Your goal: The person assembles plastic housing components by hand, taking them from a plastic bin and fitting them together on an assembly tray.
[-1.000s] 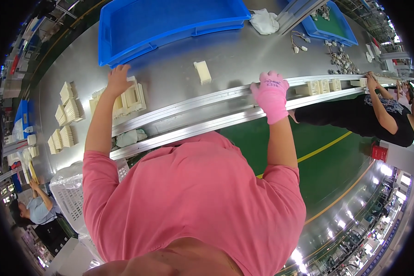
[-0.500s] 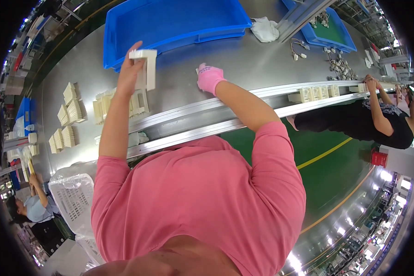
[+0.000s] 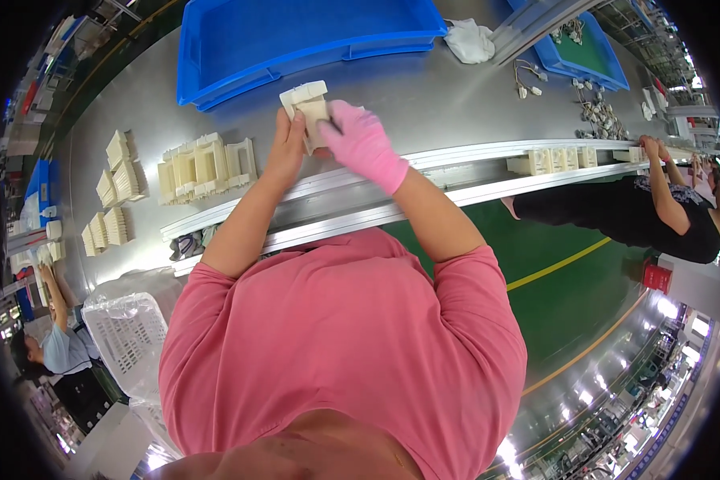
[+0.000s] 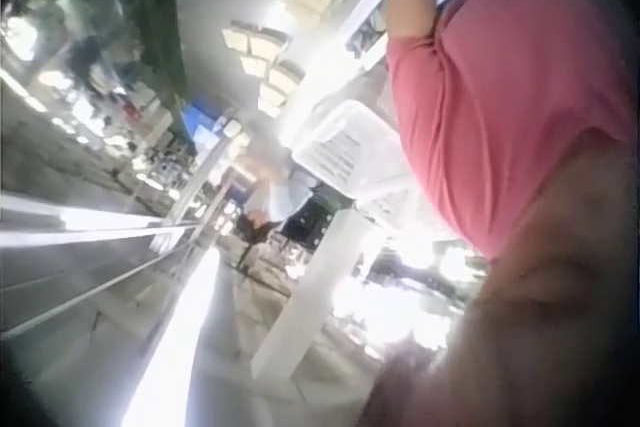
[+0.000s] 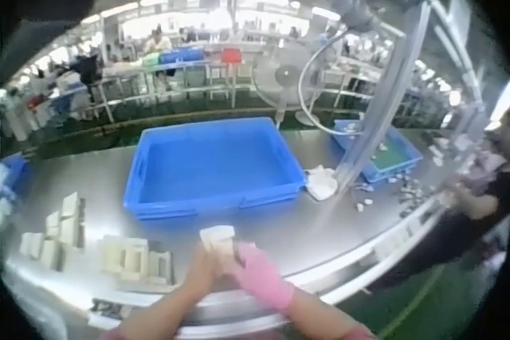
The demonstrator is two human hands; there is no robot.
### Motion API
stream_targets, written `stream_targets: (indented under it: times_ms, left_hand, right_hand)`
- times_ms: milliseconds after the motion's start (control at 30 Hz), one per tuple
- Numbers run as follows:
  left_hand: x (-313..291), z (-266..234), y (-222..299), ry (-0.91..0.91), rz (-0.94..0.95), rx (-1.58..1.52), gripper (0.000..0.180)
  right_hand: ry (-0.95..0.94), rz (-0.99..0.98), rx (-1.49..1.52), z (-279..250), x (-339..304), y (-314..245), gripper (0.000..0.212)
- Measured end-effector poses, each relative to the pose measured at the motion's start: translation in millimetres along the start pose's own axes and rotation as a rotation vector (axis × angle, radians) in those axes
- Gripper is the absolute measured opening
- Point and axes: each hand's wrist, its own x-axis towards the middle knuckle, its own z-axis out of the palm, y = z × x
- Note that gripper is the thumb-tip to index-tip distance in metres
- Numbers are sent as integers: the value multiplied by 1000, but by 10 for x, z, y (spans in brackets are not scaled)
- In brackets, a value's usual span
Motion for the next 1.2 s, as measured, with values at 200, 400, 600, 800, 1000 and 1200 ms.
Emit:
stream_targets:
  times_ms: [200,400,600,800,1000,1200]
  left_hand:
    - [38,-54,-80,-48,110,-39,38]
    - [17,-57,-74,-73,53,-114,41]
    - [-19,-71,-45,-132,-68,-216,40]
    - [-85,-63,179,-392,-271,-215,33]
    - [-8,-236,289,-756,-89,389,20]
    - [179,-1227,14,-405,383,1725,27]
  right_hand:
    - [214,-266,-86,127,-111,-133,41]
    - [182,-324,-171,86,-101,-165,43]
    - [-176,-158,164,-140,-176,-353,50]
    - [334,-522,-152,-311,-95,-233,53]
    - [-402,50,119,-766,-356,-303,52]
    - [-3,393,-837,-1253,-779,212,37]
